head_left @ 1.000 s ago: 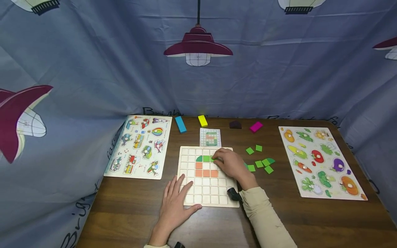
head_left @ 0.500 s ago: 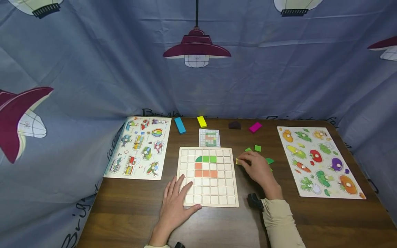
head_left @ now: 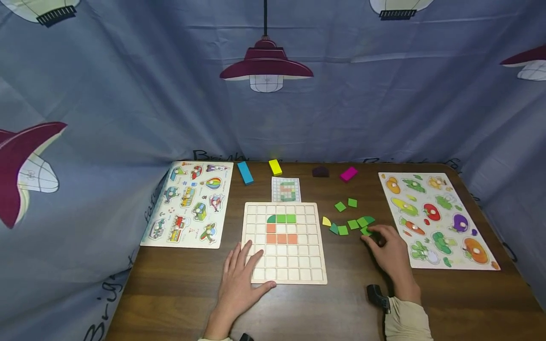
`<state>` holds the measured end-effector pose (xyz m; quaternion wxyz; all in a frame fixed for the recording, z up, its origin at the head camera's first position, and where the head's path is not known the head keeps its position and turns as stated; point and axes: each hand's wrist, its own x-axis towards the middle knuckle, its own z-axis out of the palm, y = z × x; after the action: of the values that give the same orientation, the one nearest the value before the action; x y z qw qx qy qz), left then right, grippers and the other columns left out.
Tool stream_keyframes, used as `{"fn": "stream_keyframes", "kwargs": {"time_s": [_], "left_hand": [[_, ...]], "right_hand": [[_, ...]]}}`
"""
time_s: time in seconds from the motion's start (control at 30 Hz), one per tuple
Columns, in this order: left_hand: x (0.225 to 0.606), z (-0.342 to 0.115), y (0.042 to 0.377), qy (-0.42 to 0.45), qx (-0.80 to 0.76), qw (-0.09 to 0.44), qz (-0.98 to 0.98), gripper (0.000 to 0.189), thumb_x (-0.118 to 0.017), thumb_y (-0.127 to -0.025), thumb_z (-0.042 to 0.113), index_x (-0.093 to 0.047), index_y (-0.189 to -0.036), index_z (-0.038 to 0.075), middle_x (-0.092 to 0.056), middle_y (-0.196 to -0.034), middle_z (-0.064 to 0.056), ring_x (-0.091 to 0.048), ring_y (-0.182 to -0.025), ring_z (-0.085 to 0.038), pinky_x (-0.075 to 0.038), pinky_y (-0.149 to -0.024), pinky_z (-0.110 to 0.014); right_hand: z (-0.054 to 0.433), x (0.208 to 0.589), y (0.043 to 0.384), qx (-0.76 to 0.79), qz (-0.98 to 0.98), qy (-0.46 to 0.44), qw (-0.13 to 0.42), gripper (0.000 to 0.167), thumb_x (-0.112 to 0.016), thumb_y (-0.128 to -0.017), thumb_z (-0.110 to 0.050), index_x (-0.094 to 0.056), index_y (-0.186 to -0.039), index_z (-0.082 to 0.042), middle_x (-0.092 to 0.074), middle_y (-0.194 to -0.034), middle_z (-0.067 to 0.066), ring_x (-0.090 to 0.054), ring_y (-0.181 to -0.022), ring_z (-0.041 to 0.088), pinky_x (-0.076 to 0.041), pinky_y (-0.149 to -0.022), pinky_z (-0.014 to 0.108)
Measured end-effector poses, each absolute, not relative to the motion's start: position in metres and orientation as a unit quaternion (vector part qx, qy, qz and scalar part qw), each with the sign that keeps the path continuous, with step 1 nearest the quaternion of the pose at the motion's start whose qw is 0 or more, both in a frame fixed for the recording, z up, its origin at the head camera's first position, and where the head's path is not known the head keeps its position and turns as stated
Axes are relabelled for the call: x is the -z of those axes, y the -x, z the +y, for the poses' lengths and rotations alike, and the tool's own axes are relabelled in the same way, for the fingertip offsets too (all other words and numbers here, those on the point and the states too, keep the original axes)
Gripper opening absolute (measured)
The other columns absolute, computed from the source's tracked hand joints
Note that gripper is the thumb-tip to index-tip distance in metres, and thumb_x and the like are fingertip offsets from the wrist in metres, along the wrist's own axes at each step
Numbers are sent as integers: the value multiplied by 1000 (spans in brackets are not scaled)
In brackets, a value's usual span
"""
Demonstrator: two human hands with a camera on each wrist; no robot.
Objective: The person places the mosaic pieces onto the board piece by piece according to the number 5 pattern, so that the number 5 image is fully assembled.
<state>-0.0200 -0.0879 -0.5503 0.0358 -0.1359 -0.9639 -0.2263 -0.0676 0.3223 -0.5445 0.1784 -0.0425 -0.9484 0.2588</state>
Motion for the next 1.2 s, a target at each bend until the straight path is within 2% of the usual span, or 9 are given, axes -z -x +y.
{"fn": "stream_keyframes", "kwargs": {"time_s": [0.23, 0.37, 0.7, 0.87, 1.07, 1.2], "left_hand": [[550, -88, 20, 135, 228, 36, -964, 86, -69, -77, 76, -55, -146, 27, -32, -167, -5, -23, -156, -34, -16, -126, -52], [549, -87, 20, 135, 232, 31, -963, 86, -70, -77, 76, -55, -146, 27, -32, -167, -5, -23, -156, -35, -16, -126, -52], [549, -88, 20, 132, 231, 27, -964, 87, -69, -76, 77, -54, -146, 27, -31, -167, -4, -22, -157, -34, -13, -127, -50], [547, -87, 20, 134, 231, 26, -963, 87, -69, -77, 76, -55, -146, 27, -32, -167, -4, -23, -157, -33, -14, -127, -50], [546, -88, 20, 132, 237, 26, -962, 86, -70, -76, 76, -56, -145, 26, -32, -166, -5, -24, -156, -35, -15, -126, -51], [547, -89, 19, 133, 236, 33, -962, 86, -69, -77, 76, -56, -145, 26, -33, -166, -5, -25, -156, -35, -15, -126, -52]], "right_hand": [[323, 548, 63, -259, -950, 65, 164, 15, -72, -91, -7, -74, -105, -3, -66, -114, 16, -57, -80, 24, -43, -66, 31], [324, 549, 62, -263, -950, 69, 151, 15, -66, -92, -4, -73, -105, -2, -63, -121, 17, -57, -86, 25, -43, -70, 34], [321, 548, 63, -263, -951, 51, 155, 11, -68, -94, -4, -70, -105, -1, -64, -118, 19, -57, -88, 26, -44, -71, 37], [320, 548, 60, -268, -947, 33, 175, 12, -69, -93, -1, -69, -105, 0, -64, -118, 20, -60, -96, 31, -43, -76, 38], [302, 546, 65, -284, -937, -3, 202, 16, -73, -89, 2, -69, -104, 0, -64, -117, 19, -61, -109, 37, -47, -88, 50], [275, 540, 79, -296, -937, -41, 182, 18, -74, -89, 0, -70, -106, -3, -66, -117, 15, -62, -112, 34, -50, -93, 52]]}}
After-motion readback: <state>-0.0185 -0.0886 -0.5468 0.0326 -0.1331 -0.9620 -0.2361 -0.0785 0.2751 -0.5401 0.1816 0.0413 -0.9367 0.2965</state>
